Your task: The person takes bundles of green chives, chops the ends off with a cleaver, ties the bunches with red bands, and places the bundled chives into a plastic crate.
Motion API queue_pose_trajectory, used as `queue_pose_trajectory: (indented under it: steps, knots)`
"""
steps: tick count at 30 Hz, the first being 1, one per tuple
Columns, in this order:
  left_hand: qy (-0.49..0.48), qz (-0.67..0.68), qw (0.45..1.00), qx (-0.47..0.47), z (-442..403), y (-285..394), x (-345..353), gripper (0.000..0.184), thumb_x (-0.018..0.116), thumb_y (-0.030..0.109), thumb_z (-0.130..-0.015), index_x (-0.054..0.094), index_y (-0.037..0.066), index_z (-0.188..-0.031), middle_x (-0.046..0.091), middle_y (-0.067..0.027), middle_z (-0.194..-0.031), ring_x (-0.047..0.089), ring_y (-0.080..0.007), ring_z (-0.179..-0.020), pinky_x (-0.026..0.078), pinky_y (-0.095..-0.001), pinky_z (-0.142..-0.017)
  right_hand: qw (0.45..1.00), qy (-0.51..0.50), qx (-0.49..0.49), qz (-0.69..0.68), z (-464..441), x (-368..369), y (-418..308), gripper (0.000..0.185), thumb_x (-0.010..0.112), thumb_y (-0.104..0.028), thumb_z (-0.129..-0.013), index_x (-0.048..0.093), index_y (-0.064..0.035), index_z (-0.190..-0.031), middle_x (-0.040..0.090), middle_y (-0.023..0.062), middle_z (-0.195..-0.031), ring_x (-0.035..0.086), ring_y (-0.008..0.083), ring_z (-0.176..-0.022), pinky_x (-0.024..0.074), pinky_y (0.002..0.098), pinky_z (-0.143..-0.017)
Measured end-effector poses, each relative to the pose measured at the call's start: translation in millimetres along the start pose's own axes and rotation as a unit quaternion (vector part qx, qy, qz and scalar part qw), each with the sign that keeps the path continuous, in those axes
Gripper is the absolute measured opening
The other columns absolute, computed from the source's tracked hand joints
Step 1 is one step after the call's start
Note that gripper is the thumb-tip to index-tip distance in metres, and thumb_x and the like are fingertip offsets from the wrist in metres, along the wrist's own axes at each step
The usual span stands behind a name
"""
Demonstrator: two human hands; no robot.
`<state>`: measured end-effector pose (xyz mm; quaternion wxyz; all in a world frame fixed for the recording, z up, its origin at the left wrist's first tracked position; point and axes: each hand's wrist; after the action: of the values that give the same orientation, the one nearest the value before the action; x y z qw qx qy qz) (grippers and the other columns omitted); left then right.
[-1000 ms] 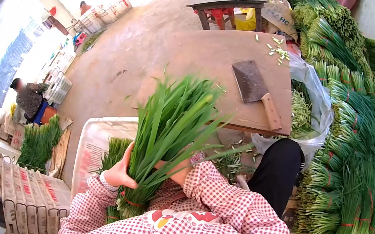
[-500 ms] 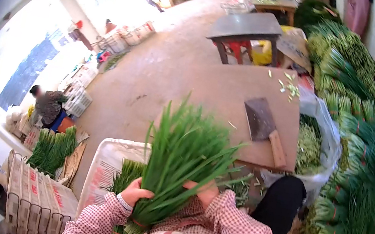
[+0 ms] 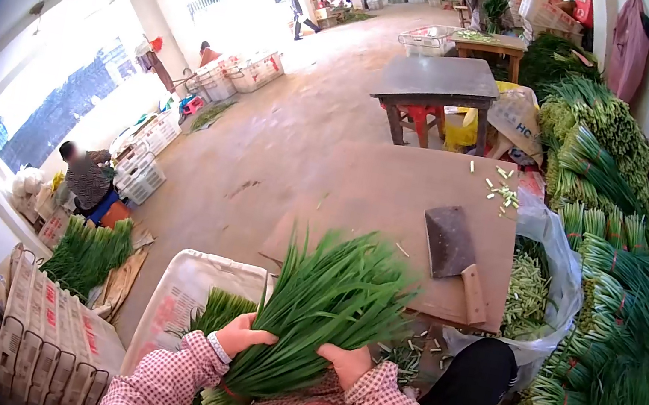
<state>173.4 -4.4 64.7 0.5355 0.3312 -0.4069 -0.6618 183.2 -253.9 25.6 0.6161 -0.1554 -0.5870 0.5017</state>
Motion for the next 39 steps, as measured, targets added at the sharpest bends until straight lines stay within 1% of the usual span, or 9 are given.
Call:
queue_pose_trajectory:
  steps: [6,11,16,22,27,31,34,38,39]
  knots:
    - [0.052,-0.076,0.994,0.064,15.0,-5.4,19.9,0.048,0.074,0.008,-0.077,0.055,-0.007,-0.117,0.065,-0.0099,-0.109,0.061,-0.0140,-0.095,0.049,-0.0285,-0.087,0.989,0.015,-0.060,-0.138,-8.4,-12.5,13.0,0.030,0.072,0.002,-0.075,0.063,-0.0018,-0.103,0.065,0.0067,-0.100,0.059,0.0219,-0.091,0.0475,0.0372,-0.080]
    - [0.076,0.067,0.993,0.064,35.3,13.5,16.5,0.036,0.067,0.000,-0.078,0.058,-0.006,-0.112,0.067,-0.0108,-0.103,0.064,-0.0176,-0.089,0.052,-0.0307,-0.083,0.988,0.016,-0.103,-0.118,0.9,-33.5,28.0,0.025,0.064,-0.002,-0.083,0.060,-0.0048,-0.107,0.064,0.0067,-0.101,0.061,0.0212,-0.086,0.0504,0.0347,-0.071]
    - [0.086,0.160,0.983,0.028,24.6,-2.7,4.7,0.026,0.062,-0.001,-0.080,0.060,-0.001,-0.106,0.067,-0.0082,-0.099,0.065,-0.0164,-0.086,0.054,-0.0305,-0.078,0.964,0.216,0.059,-0.143,22.2,-35.8,8.8,0.031,0.064,-0.009,-0.085,0.054,-0.0059,-0.114,0.065,0.0064,-0.096,0.064,0.0176,-0.076,0.0508,0.0295,-0.055]
    - [0.066,0.189,0.980,0.021,21.3,3.2,10.0,0.030,0.060,-0.004,-0.079,0.060,0.001,-0.108,0.067,-0.0082,-0.100,0.065,-0.0177,-0.087,0.054,-0.0314,-0.079,0.936,0.280,-0.103,-0.187,24.6,-60.9,-30.3,0.037,0.058,-0.013,-0.088,0.047,-0.0129,-0.123,0.062,0.0065,-0.095,0.060,0.0146,-0.074,0.0439,0.0259,-0.043]
    - [0.075,0.201,0.977,0.008,20.1,2.0,8.7,0.037,0.061,-0.003,-0.079,0.056,0.002,-0.115,0.065,-0.0098,-0.106,0.065,-0.0199,-0.090,0.054,-0.0330,-0.080,0.900,0.379,-0.212,0.043,46.2,-114.5,-99.8,0.037,0.053,-0.015,-0.092,0.042,-0.0042,-0.126,0.055,0.0006,-0.093,0.048,0.0056,-0.068,0.0398,0.0180,-0.053]
    - [0.078,0.193,0.978,0.004,16.4,11.2,17.4,0.037,0.061,-0.002,-0.079,0.054,0.001,-0.116,0.064,-0.0103,-0.106,0.064,-0.0210,-0.092,0.054,-0.0338,-0.081,0.921,0.099,-0.318,0.201,55.8,-38.3,-115.5,0.012,0.058,-0.012,-0.090,0.060,-0.0070,-0.101,0.061,0.0037,-0.081,0.059,0.0118,-0.073,0.0479,0.0235,-0.063]
    - [0.081,0.187,0.979,0.000,7.7,8.7,17.0,0.036,0.062,0.000,-0.081,0.054,0.001,-0.116,0.064,-0.0105,-0.105,0.064,-0.0206,-0.091,0.054,-0.0333,-0.081,0.751,-0.125,-0.398,0.512,31.8,6.7,-60.4,0.015,0.065,-0.021,-0.082,0.064,-0.0097,-0.092,0.065,0.0085,-0.083,0.062,0.0262,-0.081,0.0500,0.0398,-0.073]
    - [0.087,0.104,0.990,0.038,-2.7,3.1,8.5,0.044,0.062,-0.001,-0.082,0.046,0.001,-0.123,0.062,-0.0101,-0.107,0.063,-0.0174,-0.093,0.053,-0.0316,-0.080,0.670,-0.126,-0.355,0.640,19.5,13.8,3.9,0.040,0.072,-0.028,-0.074,0.061,-0.0162,-0.110,0.059,0.0024,-0.106,0.053,0.0230,-0.107,0.0395,0.0421,-0.090]
    - [0.096,0.110,0.988,0.039,2.1,5.5,12.3,0.067,0.071,0.005,-0.077,0.034,-0.001,-0.133,0.057,-0.0130,-0.117,0.059,-0.0201,-0.102,0.050,-0.0341,-0.089,0.675,-0.128,-0.345,0.640,18.9,10.8,8.8,0.042,0.072,-0.028,-0.073,0.061,-0.0168,-0.111,0.058,0.0025,-0.106,0.052,0.0236,-0.107,0.0391,0.0424,-0.090]
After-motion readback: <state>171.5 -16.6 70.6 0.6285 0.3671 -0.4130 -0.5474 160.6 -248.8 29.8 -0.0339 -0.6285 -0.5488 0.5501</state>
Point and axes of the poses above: each hand's wrist, its own z-axis away from the middle knuckle, its own x-axis out of the palm, y = z × x
